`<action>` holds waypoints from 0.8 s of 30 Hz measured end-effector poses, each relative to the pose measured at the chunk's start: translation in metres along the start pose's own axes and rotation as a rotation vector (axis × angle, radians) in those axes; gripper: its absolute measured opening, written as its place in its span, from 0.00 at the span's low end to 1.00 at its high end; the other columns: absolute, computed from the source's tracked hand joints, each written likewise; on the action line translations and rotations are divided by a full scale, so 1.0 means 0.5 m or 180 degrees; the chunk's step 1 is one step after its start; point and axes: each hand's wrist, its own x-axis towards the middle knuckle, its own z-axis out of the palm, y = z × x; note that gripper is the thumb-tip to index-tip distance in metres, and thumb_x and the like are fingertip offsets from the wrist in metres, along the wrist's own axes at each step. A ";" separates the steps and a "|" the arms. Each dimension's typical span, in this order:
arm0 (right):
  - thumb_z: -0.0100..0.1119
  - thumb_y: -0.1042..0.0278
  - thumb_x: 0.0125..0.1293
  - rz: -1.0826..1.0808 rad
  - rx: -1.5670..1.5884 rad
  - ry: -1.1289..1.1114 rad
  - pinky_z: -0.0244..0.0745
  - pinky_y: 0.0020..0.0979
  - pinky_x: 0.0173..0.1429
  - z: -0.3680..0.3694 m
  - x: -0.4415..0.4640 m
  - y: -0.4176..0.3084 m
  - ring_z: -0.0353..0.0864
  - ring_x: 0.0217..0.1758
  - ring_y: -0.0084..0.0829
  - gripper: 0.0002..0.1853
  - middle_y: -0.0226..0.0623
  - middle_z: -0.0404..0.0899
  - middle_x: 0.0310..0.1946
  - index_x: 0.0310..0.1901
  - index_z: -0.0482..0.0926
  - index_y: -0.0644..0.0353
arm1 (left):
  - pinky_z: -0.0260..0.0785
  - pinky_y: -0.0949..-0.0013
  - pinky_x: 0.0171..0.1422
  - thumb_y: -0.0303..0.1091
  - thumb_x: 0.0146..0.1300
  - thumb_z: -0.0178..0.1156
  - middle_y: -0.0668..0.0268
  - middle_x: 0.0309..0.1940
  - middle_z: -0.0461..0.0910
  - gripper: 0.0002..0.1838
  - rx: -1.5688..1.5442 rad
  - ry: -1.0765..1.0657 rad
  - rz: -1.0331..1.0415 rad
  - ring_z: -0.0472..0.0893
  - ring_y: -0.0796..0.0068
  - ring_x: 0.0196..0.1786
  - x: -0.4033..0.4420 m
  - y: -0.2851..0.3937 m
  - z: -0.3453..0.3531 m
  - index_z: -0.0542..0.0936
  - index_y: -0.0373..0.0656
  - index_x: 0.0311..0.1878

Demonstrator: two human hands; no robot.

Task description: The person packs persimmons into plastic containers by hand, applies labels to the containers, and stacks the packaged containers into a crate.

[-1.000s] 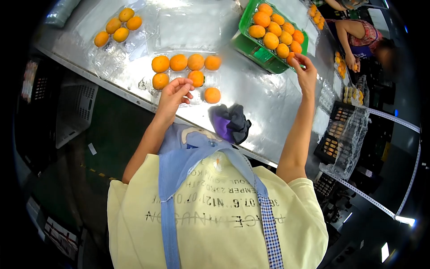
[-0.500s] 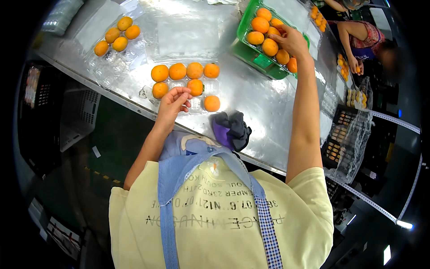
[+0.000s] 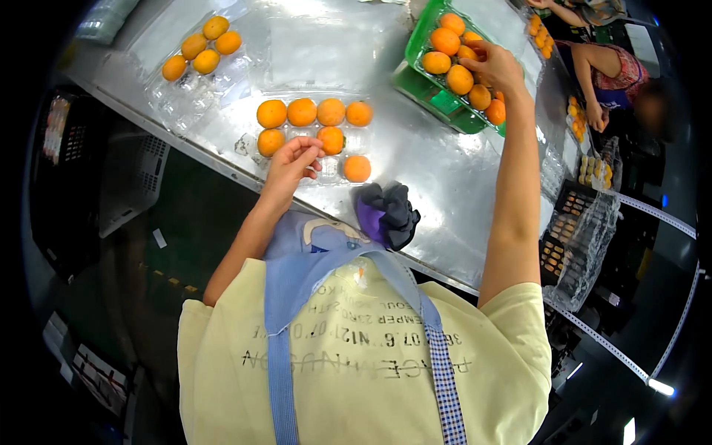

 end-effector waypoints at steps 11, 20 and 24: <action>0.68 0.45 0.53 -0.0342 0.0729 0.0522 0.75 0.35 0.50 0.014 -0.005 0.019 0.83 0.44 0.38 0.28 0.38 0.85 0.40 0.50 0.82 0.57 | 0.68 0.80 0.38 0.35 0.68 0.56 0.70 0.37 0.77 0.09 0.0000 0.0213 -0.0057 0.76 0.83 0.35 0.002 -0.001 -0.021 0.76 0.43 0.48; 0.68 0.40 0.50 -0.0313 0.0105 0.0484 0.75 0.40 0.49 0.008 0.018 -0.086 0.81 0.47 0.41 0.31 0.41 0.84 0.40 0.47 0.83 0.58 | 0.68 0.79 0.37 0.34 0.68 0.56 0.70 0.37 0.79 0.09 0.0000 0.0046 0.0014 0.77 0.83 0.34 0.009 -0.003 -0.007 0.77 0.42 0.48; 0.69 0.39 0.49 -0.0194 -0.0174 0.0223 0.76 0.37 0.47 0.000 0.035 -0.089 0.83 0.43 0.39 0.33 0.41 0.84 0.39 0.50 0.82 0.58 | 0.68 0.79 0.37 0.34 0.68 0.56 0.69 0.37 0.79 0.09 -0.0003 0.0058 0.0034 0.77 0.83 0.34 0.009 -0.004 -0.014 0.76 0.42 0.48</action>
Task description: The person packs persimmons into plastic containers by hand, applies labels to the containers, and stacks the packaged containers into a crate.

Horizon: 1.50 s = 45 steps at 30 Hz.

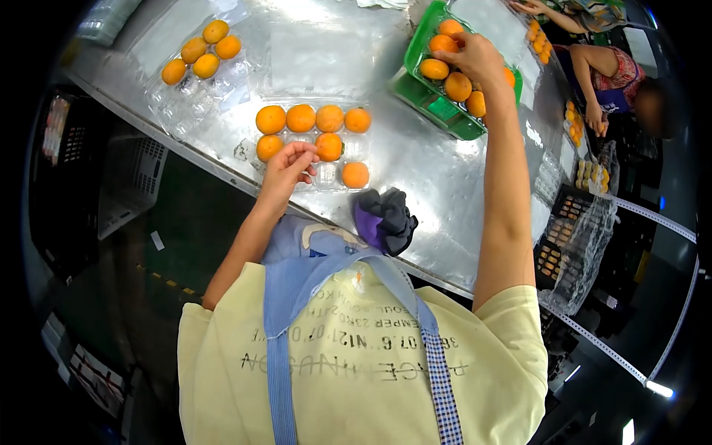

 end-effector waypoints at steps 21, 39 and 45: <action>0.76 0.56 0.44 -0.0952 0.1716 0.0683 0.70 0.35 0.41 0.018 -0.212 -0.185 0.75 0.33 0.33 0.28 0.34 0.78 0.34 0.46 0.79 0.59 | 0.67 0.78 0.34 0.28 0.60 0.62 0.69 0.36 0.78 0.12 0.1980 0.1529 0.1251 0.73 0.82 0.30 -0.051 0.000 -0.126 0.78 0.41 0.48; 0.73 0.59 0.45 -0.1028 0.1510 0.0359 0.65 0.37 0.48 0.210 -0.425 -0.346 0.75 0.45 0.37 0.27 0.36 0.77 0.42 0.49 0.76 0.55 | 0.68 0.71 0.34 0.29 0.56 0.64 0.66 0.35 0.71 0.17 0.2762 0.1474 0.1388 0.71 0.76 0.27 -0.024 0.006 -0.107 0.76 0.44 0.50; 0.75 0.58 0.41 -0.1017 0.1545 0.0620 0.65 0.38 0.49 0.194 -0.322 -0.363 0.74 0.45 0.38 0.30 0.34 0.77 0.43 0.49 0.77 0.54 | 0.67 0.70 0.33 0.29 0.56 0.64 0.66 0.35 0.70 0.17 0.2854 0.1487 0.1385 0.70 0.75 0.26 -0.020 0.008 -0.107 0.75 0.45 0.50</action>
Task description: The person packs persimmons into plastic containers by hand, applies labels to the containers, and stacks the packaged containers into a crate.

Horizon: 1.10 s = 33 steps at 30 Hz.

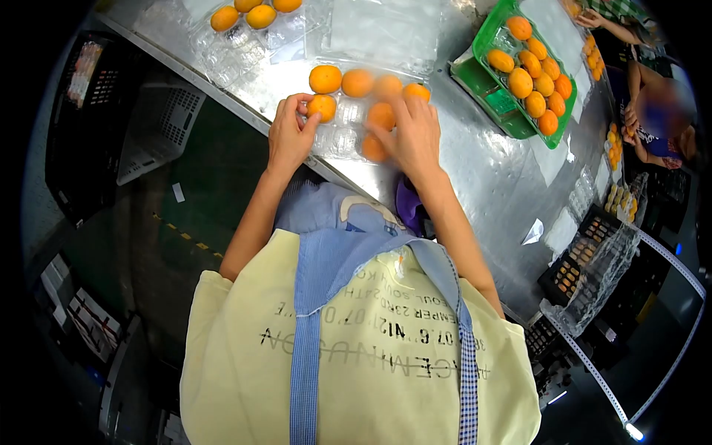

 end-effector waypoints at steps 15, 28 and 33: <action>0.73 0.57 0.52 0.1101 0.2144 -0.0423 0.77 0.30 0.39 0.032 0.109 0.067 0.80 0.36 0.27 0.27 0.35 0.80 0.38 0.51 0.78 0.63 | 0.66 0.72 0.34 0.31 0.56 0.65 0.68 0.34 0.70 0.17 -0.0156 0.0005 -0.0172 0.69 0.77 0.27 -0.001 -0.009 0.003 0.76 0.46 0.50; 0.74 0.66 0.49 0.1520 0.1723 -0.0086 0.75 0.28 0.45 -0.017 -0.088 0.153 0.78 0.47 0.30 0.28 0.40 0.78 0.46 0.52 0.77 0.63 | 0.65 0.75 0.33 0.31 0.54 0.67 0.71 0.33 0.70 0.18 -0.0345 -0.0100 -0.0312 0.67 0.81 0.26 0.007 -0.026 0.006 0.77 0.46 0.49; 0.73 0.63 0.48 0.1032 0.0761 -0.0058 0.74 0.36 0.50 -0.003 -0.092 0.118 0.77 0.48 0.43 0.27 0.45 0.76 0.47 0.51 0.77 0.61 | 0.65 0.76 0.33 0.30 0.54 0.67 0.71 0.33 0.70 0.18 -0.0380 -0.0112 -0.0284 0.67 0.81 0.25 0.008 -0.028 0.005 0.77 0.45 0.49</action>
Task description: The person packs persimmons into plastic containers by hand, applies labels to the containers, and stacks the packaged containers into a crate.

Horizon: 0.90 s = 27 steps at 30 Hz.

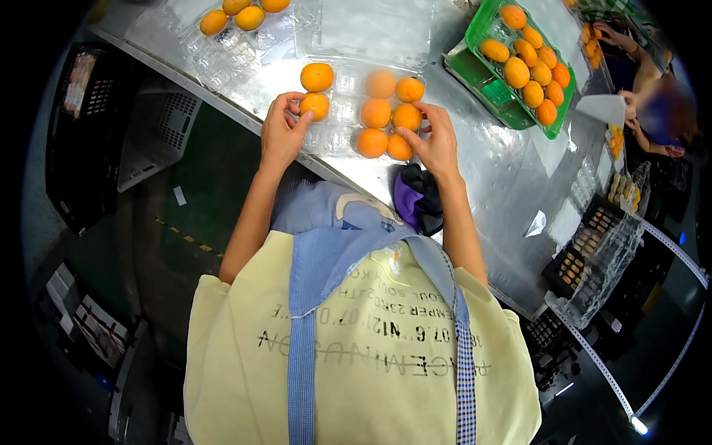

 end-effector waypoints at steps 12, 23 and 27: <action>0.71 0.58 0.52 0.0168 -0.0474 -0.0120 0.75 0.37 0.43 -0.007 -0.080 -0.050 0.80 0.40 0.39 0.21 0.38 0.79 0.40 0.46 0.79 0.58 | 0.64 0.77 0.32 0.30 0.54 0.67 0.71 0.32 0.70 0.18 -0.0023 0.0048 -0.0006 0.66 0.82 0.25 -0.003 -0.001 0.001 0.77 0.46 0.49; 0.70 0.61 0.52 -0.0056 -0.0520 0.0381 0.73 0.38 0.49 0.003 0.085 0.000 0.78 0.46 0.41 0.21 0.40 0.78 0.41 0.47 0.79 0.59 | 0.63 0.77 0.31 0.31 0.54 0.67 0.72 0.31 0.70 0.18 0.0017 0.0027 -0.0093 0.66 0.83 0.25 0.000 0.002 0.000 0.77 0.46 0.49; 0.71 0.62 0.53 -0.0051 -0.0739 0.0223 0.75 0.32 0.44 0.002 0.113 0.012 0.79 0.44 0.33 0.22 0.39 0.80 0.42 0.48 0.78 0.60 | 0.61 0.79 0.31 0.30 0.55 0.67 0.73 0.31 0.69 0.18 -0.0077 0.0040 -0.0021 0.65 0.85 0.25 -0.002 0.004 0.000 0.77 0.45 0.50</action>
